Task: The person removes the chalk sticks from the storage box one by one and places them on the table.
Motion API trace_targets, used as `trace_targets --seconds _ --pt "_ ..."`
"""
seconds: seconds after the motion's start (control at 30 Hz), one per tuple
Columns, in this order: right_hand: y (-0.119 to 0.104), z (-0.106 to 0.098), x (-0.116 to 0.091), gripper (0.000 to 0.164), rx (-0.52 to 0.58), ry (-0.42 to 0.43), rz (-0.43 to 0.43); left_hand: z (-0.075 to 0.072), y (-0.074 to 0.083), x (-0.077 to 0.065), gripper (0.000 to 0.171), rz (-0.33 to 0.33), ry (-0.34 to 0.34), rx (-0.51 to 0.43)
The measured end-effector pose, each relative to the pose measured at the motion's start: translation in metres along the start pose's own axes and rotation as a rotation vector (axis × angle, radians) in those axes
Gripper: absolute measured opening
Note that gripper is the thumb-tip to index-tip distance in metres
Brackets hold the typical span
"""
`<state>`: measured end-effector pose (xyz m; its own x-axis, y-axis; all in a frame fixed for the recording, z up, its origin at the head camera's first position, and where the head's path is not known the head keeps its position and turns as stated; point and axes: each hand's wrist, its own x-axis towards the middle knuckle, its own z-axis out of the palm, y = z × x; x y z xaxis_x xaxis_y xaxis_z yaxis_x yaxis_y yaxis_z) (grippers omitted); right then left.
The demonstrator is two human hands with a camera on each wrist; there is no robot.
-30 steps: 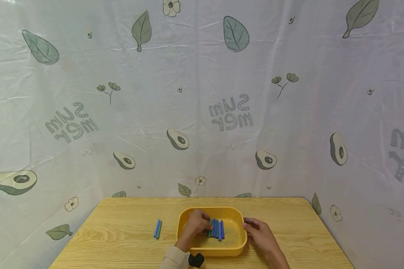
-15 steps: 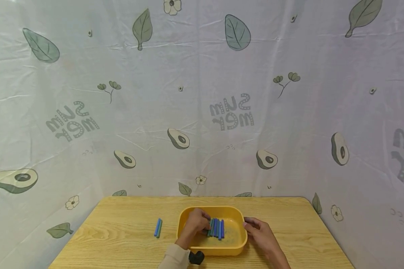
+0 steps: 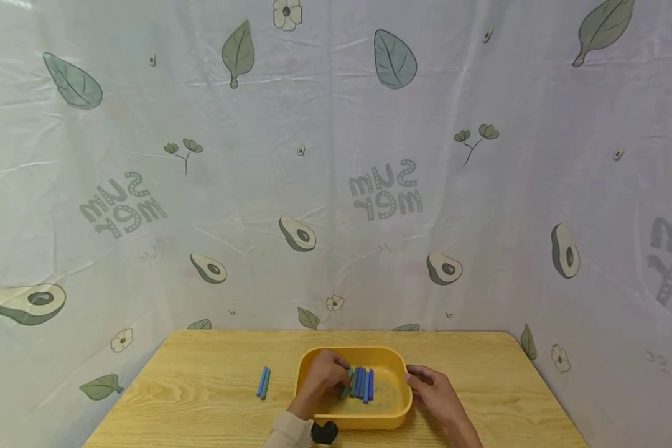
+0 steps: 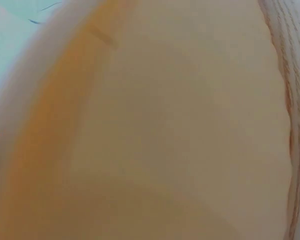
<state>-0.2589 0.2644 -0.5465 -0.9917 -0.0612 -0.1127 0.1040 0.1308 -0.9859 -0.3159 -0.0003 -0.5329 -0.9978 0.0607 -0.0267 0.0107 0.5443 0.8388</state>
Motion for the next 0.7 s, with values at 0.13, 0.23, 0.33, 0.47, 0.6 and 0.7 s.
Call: trace_targets --seconds 0.13,0.23,0.33,0.47,0.6,0.7 --pt "-0.001 0.001 0.000 0.059 0.005 0.004 0.016 -0.005 0.002 0.000 0.026 -0.041 -0.039 -0.071" --pt "-0.002 0.002 0.000 0.058 0.006 0.021 0.025 -0.009 0.006 -0.001 0.026 -0.044 -0.060 -0.115" --pt "-0.003 0.003 -0.001 0.057 0.006 0.035 0.027 -0.015 0.008 -0.002 0.024 -0.026 -0.066 -0.143" --pt "-0.004 0.005 -0.001 0.055 0.009 0.054 0.029 -0.022 0.010 -0.003 0.024 0.004 -0.054 -0.164" --pt "-0.004 0.005 -0.001 0.056 0.007 0.049 0.029 -0.029 0.009 -0.003 0.024 0.015 -0.049 -0.169" --pt "-0.004 0.004 -0.001 0.057 0.003 0.044 0.032 -0.035 0.009 -0.004 0.024 0.016 -0.051 -0.189"
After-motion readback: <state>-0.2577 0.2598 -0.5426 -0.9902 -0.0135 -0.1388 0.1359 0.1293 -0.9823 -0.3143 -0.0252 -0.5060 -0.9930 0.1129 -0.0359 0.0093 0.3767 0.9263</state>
